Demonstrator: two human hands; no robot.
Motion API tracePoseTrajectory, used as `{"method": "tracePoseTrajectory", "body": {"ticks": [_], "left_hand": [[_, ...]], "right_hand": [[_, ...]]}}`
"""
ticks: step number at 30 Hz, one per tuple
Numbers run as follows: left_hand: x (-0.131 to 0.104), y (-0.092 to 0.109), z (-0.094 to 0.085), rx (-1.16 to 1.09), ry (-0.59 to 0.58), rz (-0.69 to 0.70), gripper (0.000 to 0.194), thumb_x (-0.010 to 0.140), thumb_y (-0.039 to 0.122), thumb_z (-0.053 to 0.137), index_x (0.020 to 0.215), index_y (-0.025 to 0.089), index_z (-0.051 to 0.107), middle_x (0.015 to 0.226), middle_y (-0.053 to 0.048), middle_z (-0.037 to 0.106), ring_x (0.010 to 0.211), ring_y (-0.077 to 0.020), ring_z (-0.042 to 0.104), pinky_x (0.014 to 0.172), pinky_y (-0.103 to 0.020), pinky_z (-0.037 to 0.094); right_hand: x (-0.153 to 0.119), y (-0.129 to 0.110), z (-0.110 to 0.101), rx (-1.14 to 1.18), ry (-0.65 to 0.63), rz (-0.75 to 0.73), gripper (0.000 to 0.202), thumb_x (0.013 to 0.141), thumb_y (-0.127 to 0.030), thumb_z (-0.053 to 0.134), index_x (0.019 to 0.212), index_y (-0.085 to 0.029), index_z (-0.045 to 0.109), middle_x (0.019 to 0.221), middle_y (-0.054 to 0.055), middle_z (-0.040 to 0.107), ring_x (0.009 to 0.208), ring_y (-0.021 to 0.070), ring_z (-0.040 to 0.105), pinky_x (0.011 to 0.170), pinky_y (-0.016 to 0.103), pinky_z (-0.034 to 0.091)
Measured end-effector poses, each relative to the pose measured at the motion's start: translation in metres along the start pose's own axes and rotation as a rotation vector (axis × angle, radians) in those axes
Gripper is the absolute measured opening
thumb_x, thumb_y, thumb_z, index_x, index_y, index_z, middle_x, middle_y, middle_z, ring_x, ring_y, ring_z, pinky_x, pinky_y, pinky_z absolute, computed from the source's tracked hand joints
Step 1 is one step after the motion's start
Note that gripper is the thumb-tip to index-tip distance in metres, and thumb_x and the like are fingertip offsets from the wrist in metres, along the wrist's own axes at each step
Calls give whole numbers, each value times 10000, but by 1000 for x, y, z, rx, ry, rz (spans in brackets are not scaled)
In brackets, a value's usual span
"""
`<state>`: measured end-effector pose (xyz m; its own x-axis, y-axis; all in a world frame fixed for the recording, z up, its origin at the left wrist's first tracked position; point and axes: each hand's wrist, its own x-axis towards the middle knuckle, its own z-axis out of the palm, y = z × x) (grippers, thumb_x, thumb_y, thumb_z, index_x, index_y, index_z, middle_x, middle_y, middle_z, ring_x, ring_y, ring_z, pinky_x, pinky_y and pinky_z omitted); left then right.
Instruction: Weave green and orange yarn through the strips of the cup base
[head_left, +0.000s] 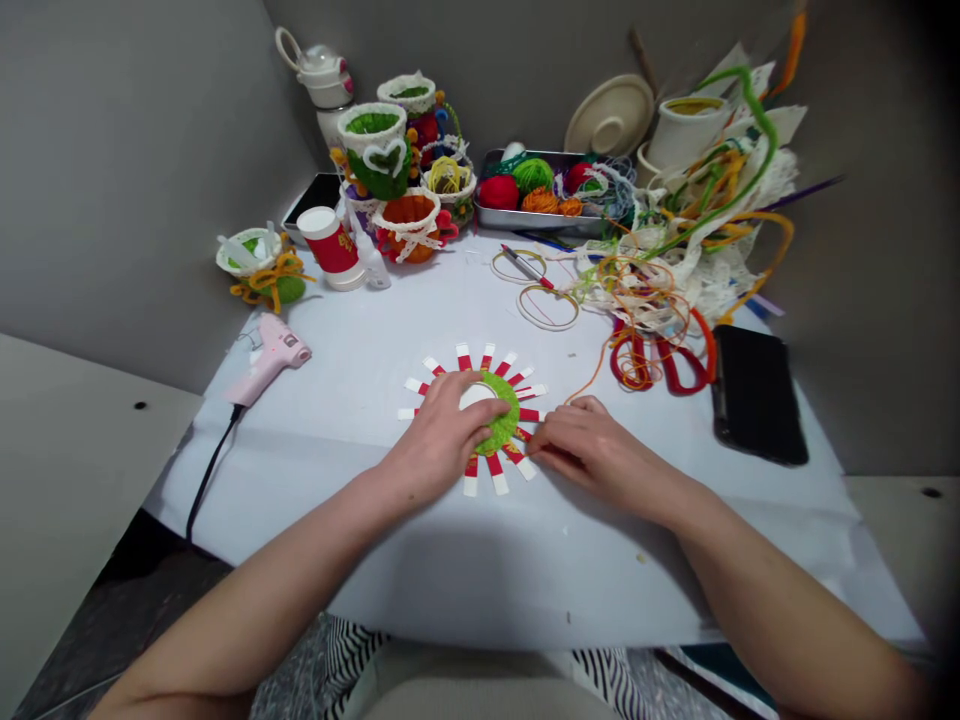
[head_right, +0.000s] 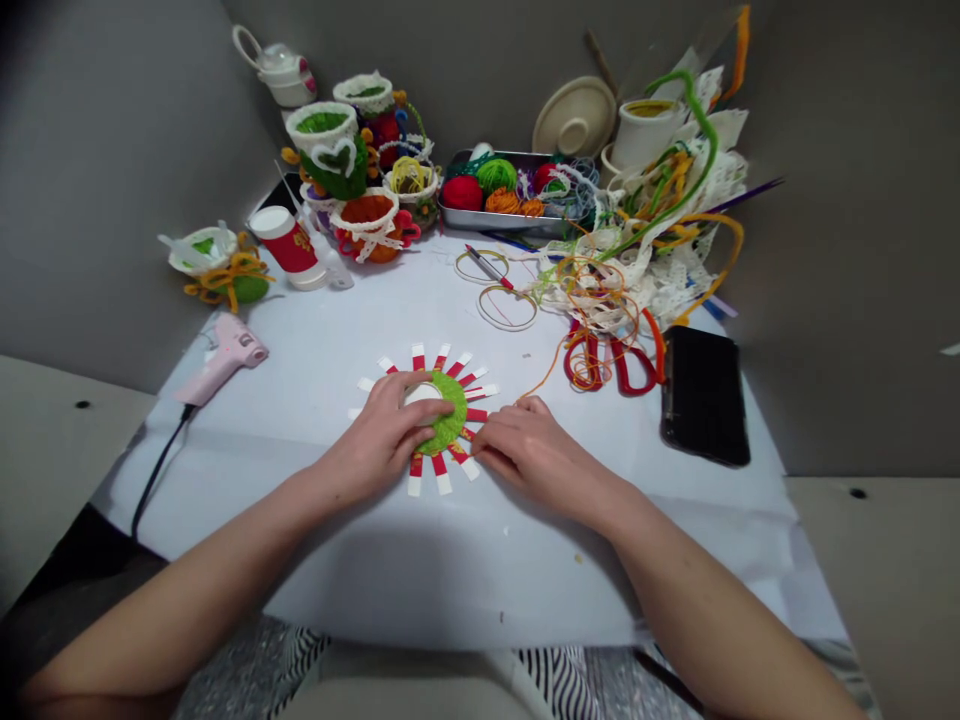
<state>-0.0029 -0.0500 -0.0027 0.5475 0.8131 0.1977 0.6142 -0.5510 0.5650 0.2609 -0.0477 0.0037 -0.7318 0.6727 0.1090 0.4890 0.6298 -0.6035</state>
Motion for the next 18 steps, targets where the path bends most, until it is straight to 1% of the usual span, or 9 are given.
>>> {"method": "tracePoseTrajectory", "body": {"ticks": [2, 6, 11, 15, 18], "left_hand": [[1, -2, -3, -14, 12, 21, 364, 1017, 102, 489, 1306, 261, 644, 1465, -114, 485, 1363, -332, 469, 1149, -617, 458], [2, -1, -5, -11, 39, 25, 365, 1010, 99, 491, 1288, 271, 654, 1463, -108, 491, 1339, -326, 480, 1144, -614, 462], [0, 0, -2, 4, 13, 14, 395, 1000, 86, 505, 1314, 283, 643, 1464, -106, 477, 1367, -329, 462, 1162, -625, 450], [0, -1, 1, 2, 11, 8, 384, 1002, 103, 519, 1308, 288, 658, 1477, -109, 474, 1379, -340, 464, 1182, -629, 438], [-1, -1, 1, -5, -6, 8, 382, 1003, 120, 526, 1317, 290, 660, 1496, -112, 466, 1390, -352, 460, 1183, -639, 435]], "right_hand": [[-1, -1, -1, -8, 9, 5, 200, 1093, -247, 514, 964, -214, 664, 879, 19, 713, 844, 177, 620, 886, 376, 326], [0, -5, 3, -74, 48, -25, 202, 1089, -230, 525, 952, -206, 671, 859, 18, 711, 833, 174, 625, 861, 369, 332], [2, -8, 18, -251, 172, -64, 233, 1090, -196, 503, 956, -193, 693, 837, 34, 720, 807, 186, 607, 821, 367, 332], [3, -10, 23, -316, 213, -66, 240, 1086, -172, 500, 956, -176, 701, 823, 41, 720, 785, 187, 606, 816, 369, 334], [4, -12, 25, -340, 253, -53, 255, 1099, -202, 492, 953, -173, 699, 809, 38, 715, 758, 180, 598, 806, 366, 334]]}}
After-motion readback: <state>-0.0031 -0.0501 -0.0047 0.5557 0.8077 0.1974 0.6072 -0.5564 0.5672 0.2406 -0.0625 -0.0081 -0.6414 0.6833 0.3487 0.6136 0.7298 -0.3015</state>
